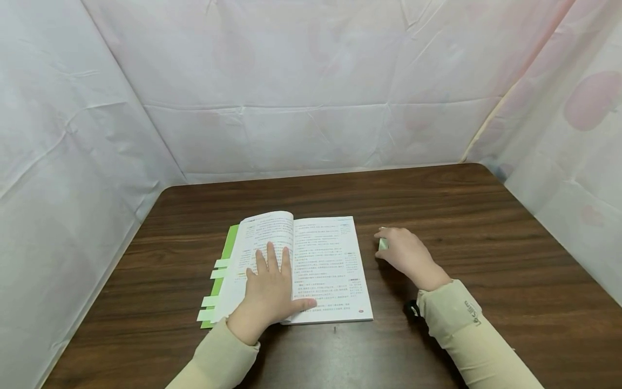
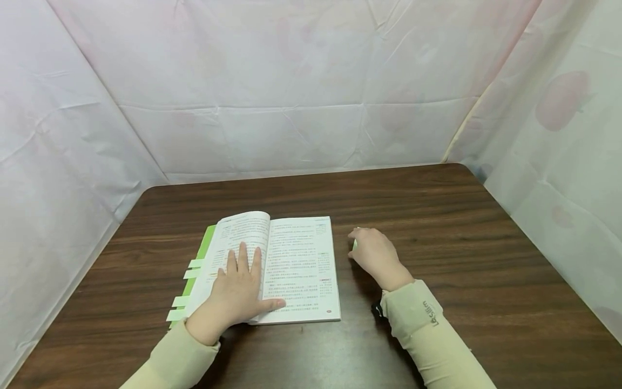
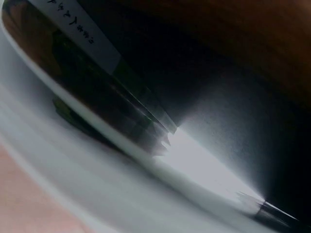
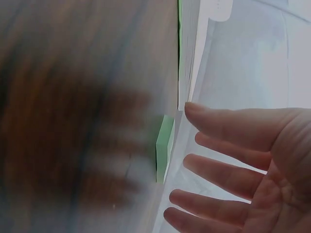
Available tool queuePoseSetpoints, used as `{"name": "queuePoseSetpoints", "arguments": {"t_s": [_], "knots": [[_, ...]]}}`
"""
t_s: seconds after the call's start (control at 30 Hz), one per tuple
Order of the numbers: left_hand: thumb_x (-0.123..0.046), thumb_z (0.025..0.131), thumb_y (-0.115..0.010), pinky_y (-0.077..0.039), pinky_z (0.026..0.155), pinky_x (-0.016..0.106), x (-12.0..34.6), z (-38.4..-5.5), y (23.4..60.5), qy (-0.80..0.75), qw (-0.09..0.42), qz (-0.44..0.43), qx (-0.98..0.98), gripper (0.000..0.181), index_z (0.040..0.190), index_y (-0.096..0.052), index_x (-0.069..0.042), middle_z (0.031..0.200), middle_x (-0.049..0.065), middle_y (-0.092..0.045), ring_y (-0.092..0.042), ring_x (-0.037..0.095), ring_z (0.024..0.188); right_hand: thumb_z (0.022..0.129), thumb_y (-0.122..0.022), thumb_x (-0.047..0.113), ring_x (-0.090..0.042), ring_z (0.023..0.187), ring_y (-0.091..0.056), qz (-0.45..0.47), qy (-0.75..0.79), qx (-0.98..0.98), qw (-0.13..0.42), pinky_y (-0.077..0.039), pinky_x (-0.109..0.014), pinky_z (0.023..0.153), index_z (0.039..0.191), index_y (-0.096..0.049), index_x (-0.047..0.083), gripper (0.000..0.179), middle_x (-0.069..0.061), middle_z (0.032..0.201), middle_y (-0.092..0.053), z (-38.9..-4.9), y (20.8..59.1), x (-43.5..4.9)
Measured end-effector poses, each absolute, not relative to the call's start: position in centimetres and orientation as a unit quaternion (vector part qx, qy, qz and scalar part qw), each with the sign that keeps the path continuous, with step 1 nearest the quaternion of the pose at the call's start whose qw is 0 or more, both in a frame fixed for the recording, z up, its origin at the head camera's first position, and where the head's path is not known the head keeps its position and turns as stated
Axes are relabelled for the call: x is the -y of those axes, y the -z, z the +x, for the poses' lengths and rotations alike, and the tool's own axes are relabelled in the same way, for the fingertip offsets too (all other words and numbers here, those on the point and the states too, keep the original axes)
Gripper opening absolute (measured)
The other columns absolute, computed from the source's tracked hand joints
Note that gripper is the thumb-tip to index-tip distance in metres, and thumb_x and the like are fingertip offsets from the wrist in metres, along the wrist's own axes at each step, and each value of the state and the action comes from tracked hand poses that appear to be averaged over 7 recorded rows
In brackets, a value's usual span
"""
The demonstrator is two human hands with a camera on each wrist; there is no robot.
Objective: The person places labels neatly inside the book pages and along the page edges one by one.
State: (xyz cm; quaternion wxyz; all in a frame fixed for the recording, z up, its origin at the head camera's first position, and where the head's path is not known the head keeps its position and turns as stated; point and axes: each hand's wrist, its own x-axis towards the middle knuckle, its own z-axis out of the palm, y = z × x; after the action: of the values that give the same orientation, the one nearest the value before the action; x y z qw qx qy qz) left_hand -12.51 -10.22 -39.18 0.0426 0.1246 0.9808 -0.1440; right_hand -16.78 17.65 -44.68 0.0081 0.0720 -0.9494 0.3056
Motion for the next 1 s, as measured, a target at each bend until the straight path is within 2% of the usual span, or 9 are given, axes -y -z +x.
{"name": "queuePoseSetpoints", "arguments": {"t_s": [0.1, 0.23, 0.47, 0.77, 1.0], "knots": [[-0.084, 0.068, -0.063, -0.039, 0.1, 0.07, 10.2, -12.4, 39.1, 0.146, 0.045, 0.123, -0.981, 0.126, 0.154, -0.028, 0.003, 0.156, 0.037, -0.021, -0.027, 0.059, 0.141, 0.085, -0.074, 0.013, -0.041, 0.115, -0.062, 0.064, -0.31, 0.949, -0.005, -0.051, -0.051, 0.089, 0.121, -0.07, 0.004, 0.037, -0.021, 0.134, -0.062, -16.8, 44.7, -17.8], [-0.084, 0.068, -0.063, -0.039, 0.1, 0.069, 10.2, -12.4, 39.1, 0.147, 0.044, 0.122, -0.981, 0.126, 0.154, -0.028, 0.002, 0.156, 0.037, -0.021, -0.027, 0.058, 0.141, 0.084, -0.074, 0.013, -0.037, 0.103, -0.066, 0.073, -0.29, 0.954, -0.018, -0.053, -0.048, 0.081, 0.114, -0.073, 0.007, 0.031, -0.021, 0.122, -0.068, -17.1, 44.7, -17.9], [-0.084, 0.068, -0.063, -0.038, 0.101, 0.069, 10.2, -12.5, 39.1, 0.148, 0.046, 0.122, -0.98, 0.126, 0.154, -0.028, 0.002, 0.157, 0.037, -0.02, -0.026, 0.058, 0.141, 0.081, -0.073, 0.004, -0.029, 0.092, -0.069, 0.121, -0.224, 0.967, -0.007, -0.053, -0.04, 0.071, 0.104, -0.076, 0.006, 0.023, -0.015, 0.108, -0.074, -18.0, 44.6, -18.5], [-0.084, 0.068, -0.063, -0.038, 0.101, 0.07, 10.2, -12.6, 39.1, 0.148, 0.049, 0.124, -0.98, 0.126, 0.154, -0.028, 0.002, 0.157, 0.037, -0.02, -0.026, 0.058, 0.141, 0.079, -0.078, 0.013, -0.024, 0.09, -0.067, 0.142, -0.216, 0.966, -0.022, -0.053, -0.043, 0.08, 0.097, -0.077, 0.008, 0.019, -0.011, 0.105, -0.075, -18.6, 44.4, -19.3], [-0.084, 0.068, -0.063, -0.039, 0.1, 0.07, 10.3, -12.6, 39.1, 0.149, 0.045, 0.127, -0.98, 0.126, 0.154, -0.028, 0.002, 0.156, 0.037, -0.021, -0.027, 0.059, 0.141, 0.081, -0.078, 0.017, -0.029, 0.097, -0.069, 0.145, -0.229, 0.962, -0.028, -0.053, -0.047, 0.084, 0.098, -0.078, 0.009, 0.019, -0.01, 0.108, -0.074, -18.5, 44.4, -19.7]]}}
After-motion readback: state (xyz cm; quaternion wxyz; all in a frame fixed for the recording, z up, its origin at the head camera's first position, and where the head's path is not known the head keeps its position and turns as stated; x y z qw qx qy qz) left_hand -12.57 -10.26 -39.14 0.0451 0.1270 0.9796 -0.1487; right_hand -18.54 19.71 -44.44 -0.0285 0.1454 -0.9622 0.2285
